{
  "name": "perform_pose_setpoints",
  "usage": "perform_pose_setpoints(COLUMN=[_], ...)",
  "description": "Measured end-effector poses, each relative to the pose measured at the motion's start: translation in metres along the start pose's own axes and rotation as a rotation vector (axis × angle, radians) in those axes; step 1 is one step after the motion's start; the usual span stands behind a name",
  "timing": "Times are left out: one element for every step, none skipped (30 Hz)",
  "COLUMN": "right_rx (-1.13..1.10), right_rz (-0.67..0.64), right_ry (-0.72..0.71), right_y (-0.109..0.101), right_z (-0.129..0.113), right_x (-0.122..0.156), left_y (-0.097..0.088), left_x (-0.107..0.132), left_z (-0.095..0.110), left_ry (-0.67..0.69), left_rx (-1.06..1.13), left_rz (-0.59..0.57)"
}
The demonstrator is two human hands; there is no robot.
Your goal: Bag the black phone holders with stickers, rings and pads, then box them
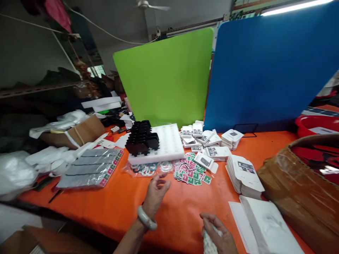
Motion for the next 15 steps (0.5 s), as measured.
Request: perform_pose_setpoints(right_rx=[0.032,0.072,0.115,0.160,0.200,0.239,0.283,0.334,0.394,0.463,0.535,0.606,0.667,0.715,0.751], right_rz=[-0.036,-0.086,-0.137,-0.197,-0.239,-0.273,-0.307,-0.338,-0.372,-0.404,-0.427,-0.443,-0.452,-0.455,-0.457], right_ry=[-0.043,-0.078,-0.106,-0.133,-0.172,-0.218,-0.263,-0.308,-0.353,-0.401,-0.455,-0.514,-0.571,-0.619,-0.649], right_y=[0.013,0.027,0.042,0.056,0.070,0.083,0.095,0.106,0.116,0.126,0.134,0.141,0.148,0.154,0.158], right_z=[-0.007,-0.013,-0.018,-0.021,-0.023,-0.024,-0.023,-0.020,-0.015,-0.010,-0.004,0.002,0.007,0.011,0.015], right_x=[0.002,0.003,0.003,0.003,0.001,-0.001,-0.004,-0.006,-0.007,-0.006,-0.005,-0.003,0.000,0.003,0.006], left_y=[-0.024,-0.046,-0.066,-0.083,-0.096,-0.105,-0.112,-0.116,-0.117,-0.116,-0.114,-0.112,-0.109,-0.107,-0.106], left_x=[-0.003,-0.004,-0.003,0.000,0.004,0.010,0.016,0.022,0.028,0.034,0.038,0.042,0.044,0.044,0.044], left_z=[-0.007,-0.015,-0.023,-0.032,-0.040,-0.049,-0.057,-0.064,-0.071,-0.077,-0.083,-0.087,-0.090,-0.091,-0.092], left_ry=[0.030,0.058,0.069,0.071,0.068,0.061,0.052,0.038,0.018,-0.006,-0.030,-0.049,-0.062,-0.071,-0.079], left_rx=[-0.047,-0.109,-0.172,-0.235,-0.298,-0.359,-0.415,-0.464,-0.504,-0.534,-0.557,-0.579,-0.600,-0.622,-0.641], left_rz=[0.063,0.111,0.155,0.182,0.193,0.193,0.178,0.150,0.109,0.060,0.014,-0.023,-0.045,-0.051,-0.048])
Point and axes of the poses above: each hand's wrist, its own x-axis away from the middle knuckle, its own y-axis out of the palm, z = x × y, the point moved 3 cm from there along -x, towards the middle knuckle, and after that the axes turned 15 degrees about z, right-handed, at the moved point
